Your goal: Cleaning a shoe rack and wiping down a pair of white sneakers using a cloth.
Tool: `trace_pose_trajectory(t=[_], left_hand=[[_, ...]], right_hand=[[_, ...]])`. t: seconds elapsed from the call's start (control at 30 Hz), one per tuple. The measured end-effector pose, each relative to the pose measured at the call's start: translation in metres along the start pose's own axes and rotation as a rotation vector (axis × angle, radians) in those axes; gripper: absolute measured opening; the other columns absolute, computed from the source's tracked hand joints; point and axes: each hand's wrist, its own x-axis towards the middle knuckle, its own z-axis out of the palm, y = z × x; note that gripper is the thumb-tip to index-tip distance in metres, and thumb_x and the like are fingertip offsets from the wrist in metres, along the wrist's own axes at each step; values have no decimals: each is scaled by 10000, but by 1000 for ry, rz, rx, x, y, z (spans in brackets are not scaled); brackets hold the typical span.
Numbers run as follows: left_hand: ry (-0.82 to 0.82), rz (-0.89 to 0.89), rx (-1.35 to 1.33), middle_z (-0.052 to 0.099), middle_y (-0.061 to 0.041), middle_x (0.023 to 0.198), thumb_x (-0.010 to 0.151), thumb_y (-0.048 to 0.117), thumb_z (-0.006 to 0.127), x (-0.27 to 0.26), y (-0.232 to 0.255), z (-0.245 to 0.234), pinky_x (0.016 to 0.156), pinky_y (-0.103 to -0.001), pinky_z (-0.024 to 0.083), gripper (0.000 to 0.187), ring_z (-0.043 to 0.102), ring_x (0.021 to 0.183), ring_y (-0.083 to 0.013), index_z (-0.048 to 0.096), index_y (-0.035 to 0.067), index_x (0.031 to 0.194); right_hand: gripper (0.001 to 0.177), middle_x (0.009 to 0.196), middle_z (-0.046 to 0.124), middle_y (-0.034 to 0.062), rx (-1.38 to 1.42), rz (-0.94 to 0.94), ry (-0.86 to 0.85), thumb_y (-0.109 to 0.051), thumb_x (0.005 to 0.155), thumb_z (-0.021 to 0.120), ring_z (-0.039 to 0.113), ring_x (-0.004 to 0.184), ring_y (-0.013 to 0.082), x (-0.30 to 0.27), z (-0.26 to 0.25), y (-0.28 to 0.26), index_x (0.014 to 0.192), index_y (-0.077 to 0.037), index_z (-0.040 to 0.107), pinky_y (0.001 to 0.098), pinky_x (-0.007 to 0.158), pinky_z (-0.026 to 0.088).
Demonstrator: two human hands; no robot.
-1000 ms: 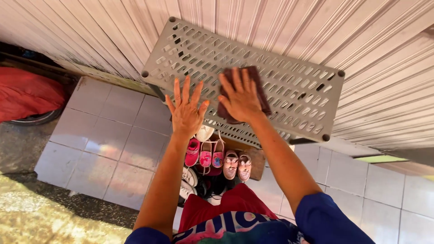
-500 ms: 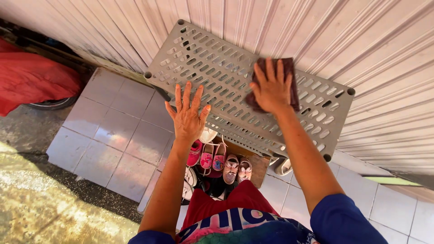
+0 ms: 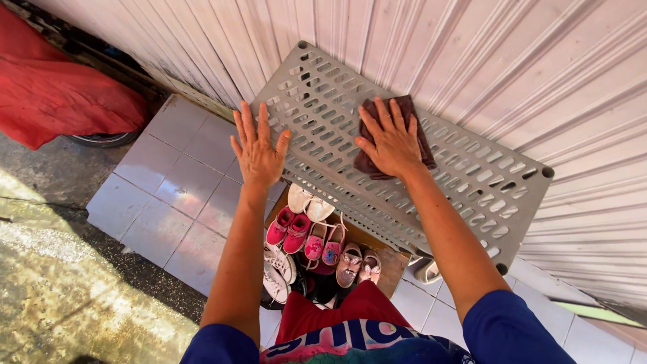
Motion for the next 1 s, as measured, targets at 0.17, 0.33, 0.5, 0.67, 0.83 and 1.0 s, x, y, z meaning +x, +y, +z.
trace_pose_trajectory(t=[0.17, 0.33, 0.5, 0.67, 0.83, 1.0], left_hand=[[61, 55, 43, 16, -126, 1702, 1046, 690, 318, 3, -11, 19, 1236, -554, 240, 775, 10, 1566, -353, 171, 229, 1651], [113, 106, 3, 92, -196, 1678, 1041, 646, 384, 4, -12, 22, 1259, -518, 204, 782, 48, 1543, -437, 231, 154, 1629], [114, 104, -9, 102, -192, 1676, 1044, 618, 384, 3, -7, 20, 1224, -483, 289, 752, 41, 1542, -444, 234, 165, 1625], [103, 94, 22, 107, -195, 1677, 1042, 595, 387, 3, -5, 14, 1190, -475, 339, 743, 55, 1546, -435, 224, 165, 1625], [85, 75, 41, 101, -181, 1684, 1034, 607, 389, 1, -4, 18, 1164, -467, 373, 752, 58, 1552, -411, 227, 171, 1625], [112, 65, 50, 83, -147, 1692, 1016, 660, 388, 2, -9, 24, 1176, -509, 360, 775, 51, 1560, -384, 253, 198, 1623]], right_hand=[[674, 1732, 15, 113, 28, 33, -4, -632, 1075, 276, -3, 1570, 407, 36, 2, -23, 1668, -334, 157, 687, 1187, 127], [652, 1723, -12, 137, 126, -19, 64, -572, 1117, 300, -27, 1568, 410, 75, 1, -45, 1683, -323, 97, 658, 1198, 154], [765, 1700, -46, 230, 174, -144, 159, -423, 1116, 470, 124, 1576, 422, 116, 0, -69, 1686, -189, 15, 615, 1224, 221], [625, 1710, 36, 194, 301, -269, 209, -343, 1150, 407, 237, 1549, 411, 136, 5, -85, 1653, -121, 109, 634, 1209, 244], [550, 1713, 100, 92, 178, -237, 161, -452, 1140, 352, 129, 1580, 311, 127, 9, -80, 1587, -135, 309, 644, 1219, 172], [654, 1738, -17, 7, 142, 2, 52, -660, 1097, 241, 8, 1593, 307, 95, 9, -72, 1671, -362, 139, 668, 1219, 67]])
